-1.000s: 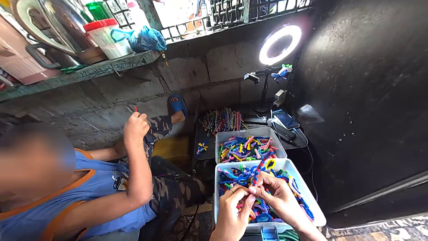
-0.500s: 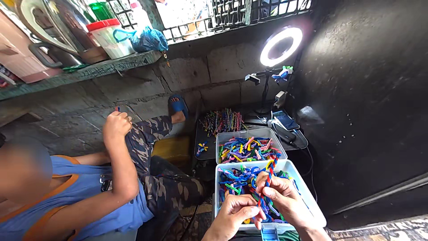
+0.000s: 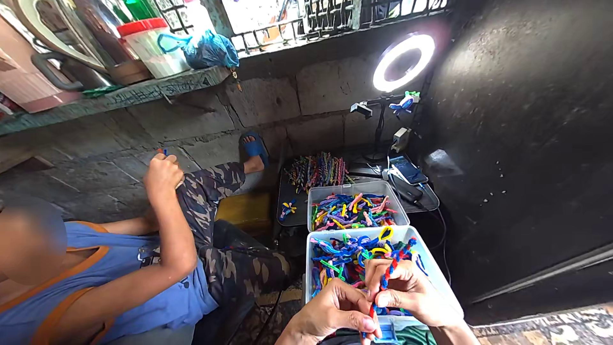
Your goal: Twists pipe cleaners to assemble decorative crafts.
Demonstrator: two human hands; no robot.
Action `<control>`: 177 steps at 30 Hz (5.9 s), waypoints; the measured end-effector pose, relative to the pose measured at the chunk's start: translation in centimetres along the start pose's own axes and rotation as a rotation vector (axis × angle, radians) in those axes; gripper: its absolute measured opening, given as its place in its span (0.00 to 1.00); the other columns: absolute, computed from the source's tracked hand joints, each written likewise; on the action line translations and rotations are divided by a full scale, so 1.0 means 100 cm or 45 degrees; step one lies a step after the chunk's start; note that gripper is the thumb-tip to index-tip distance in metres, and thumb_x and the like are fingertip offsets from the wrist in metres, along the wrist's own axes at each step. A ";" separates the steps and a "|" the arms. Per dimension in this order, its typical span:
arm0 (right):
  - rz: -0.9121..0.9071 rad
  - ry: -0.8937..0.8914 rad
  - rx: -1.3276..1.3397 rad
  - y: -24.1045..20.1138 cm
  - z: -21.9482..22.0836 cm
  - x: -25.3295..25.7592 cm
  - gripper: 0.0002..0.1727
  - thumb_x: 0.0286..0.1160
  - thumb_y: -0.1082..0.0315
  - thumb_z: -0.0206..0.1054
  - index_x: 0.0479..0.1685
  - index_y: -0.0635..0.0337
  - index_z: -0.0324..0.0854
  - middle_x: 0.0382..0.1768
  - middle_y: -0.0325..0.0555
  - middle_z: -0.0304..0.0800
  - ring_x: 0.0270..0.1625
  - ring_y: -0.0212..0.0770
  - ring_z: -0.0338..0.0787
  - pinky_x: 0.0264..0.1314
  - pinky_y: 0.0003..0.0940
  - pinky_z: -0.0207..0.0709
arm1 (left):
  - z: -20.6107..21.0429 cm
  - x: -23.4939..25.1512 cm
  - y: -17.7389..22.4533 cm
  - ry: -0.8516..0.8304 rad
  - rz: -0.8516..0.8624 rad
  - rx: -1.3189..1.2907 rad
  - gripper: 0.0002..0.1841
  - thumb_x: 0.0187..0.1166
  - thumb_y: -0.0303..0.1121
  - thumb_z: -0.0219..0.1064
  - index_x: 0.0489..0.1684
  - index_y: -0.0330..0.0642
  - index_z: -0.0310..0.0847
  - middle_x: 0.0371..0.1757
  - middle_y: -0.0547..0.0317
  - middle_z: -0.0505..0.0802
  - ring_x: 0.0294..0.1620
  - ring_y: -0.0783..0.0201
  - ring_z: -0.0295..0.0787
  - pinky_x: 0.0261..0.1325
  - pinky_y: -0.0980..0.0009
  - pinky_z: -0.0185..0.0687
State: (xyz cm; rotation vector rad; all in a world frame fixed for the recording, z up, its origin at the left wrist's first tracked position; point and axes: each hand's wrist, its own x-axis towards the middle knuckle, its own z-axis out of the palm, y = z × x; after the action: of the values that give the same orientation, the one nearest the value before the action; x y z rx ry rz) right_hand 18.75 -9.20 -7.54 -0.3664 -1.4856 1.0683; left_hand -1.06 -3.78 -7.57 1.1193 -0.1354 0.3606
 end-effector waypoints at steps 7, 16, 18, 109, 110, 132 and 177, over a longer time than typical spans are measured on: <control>0.028 0.301 -0.271 0.000 0.012 0.000 0.14 0.78 0.58 0.72 0.24 0.49 0.79 0.28 0.24 0.78 0.37 0.13 0.78 0.40 0.08 0.70 | 0.002 -0.001 -0.001 0.074 0.056 0.072 0.04 0.79 0.29 0.71 0.40 0.47 0.93 0.42 0.71 0.97 0.41 0.82 0.92 0.46 0.83 0.86; 0.173 0.068 -0.023 -0.001 0.001 0.000 0.17 0.84 0.48 0.64 0.56 0.49 0.87 0.48 0.23 0.91 0.50 0.15 0.86 0.54 0.14 0.79 | 0.002 0.002 -0.004 -0.036 0.080 -0.187 0.10 0.86 0.36 0.65 0.42 0.48 0.93 0.40 0.70 0.96 0.42 0.82 0.91 0.47 0.84 0.82; 0.155 -0.021 -0.011 0.000 0.002 0.000 0.17 0.85 0.51 0.64 0.58 0.51 0.88 0.53 0.26 0.90 0.56 0.18 0.85 0.60 0.16 0.79 | 0.002 0.003 -0.007 -0.058 0.064 -0.232 0.10 0.86 0.36 0.65 0.42 0.49 0.94 0.40 0.70 0.97 0.42 0.82 0.91 0.47 0.84 0.82; 0.377 0.625 -0.678 0.000 -0.022 -0.002 0.11 0.84 0.67 0.60 0.42 0.58 0.87 0.35 0.25 0.89 0.37 0.14 0.85 0.46 0.13 0.80 | -0.143 0.089 0.046 0.816 -0.305 1.665 0.09 0.77 0.23 0.70 0.49 0.31 0.93 0.61 0.38 0.91 0.69 0.40 0.81 0.72 0.43 0.70; 0.377 0.625 -0.676 0.000 -0.022 -0.002 0.11 0.84 0.67 0.59 0.41 0.59 0.87 0.35 0.25 0.89 0.37 0.13 0.85 0.46 0.12 0.80 | -0.141 0.089 0.049 0.838 -0.256 1.625 0.08 0.77 0.24 0.71 0.48 0.32 0.93 0.59 0.41 0.92 0.65 0.47 0.84 0.67 0.49 0.75; 0.253 0.771 -0.293 0.006 -0.015 0.000 0.07 0.76 0.71 0.68 0.33 0.47 0.89 0.32 0.22 0.91 0.37 0.17 0.87 0.44 0.15 0.81 | -0.038 0.074 0.051 0.514 0.202 1.155 0.13 0.65 0.18 0.73 0.47 0.34 0.88 0.42 0.64 0.94 0.43 0.77 0.90 0.53 0.78 0.88; 0.322 1.055 0.107 -0.005 0.005 0.007 0.16 0.79 0.74 0.58 0.24 0.47 0.83 0.22 0.29 0.85 0.28 0.21 0.83 0.38 0.16 0.79 | -0.020 0.057 0.009 0.133 1.225 2.400 0.05 0.85 0.23 0.61 0.46 0.34 0.83 0.41 0.49 0.92 0.42 0.59 0.89 0.51 0.71 0.84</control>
State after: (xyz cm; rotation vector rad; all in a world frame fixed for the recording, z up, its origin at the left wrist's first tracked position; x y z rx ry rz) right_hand 18.25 -9.12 -6.66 -0.8355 -0.6627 0.9908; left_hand 3.82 -0.46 -6.05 2.8553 -0.2386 1.5902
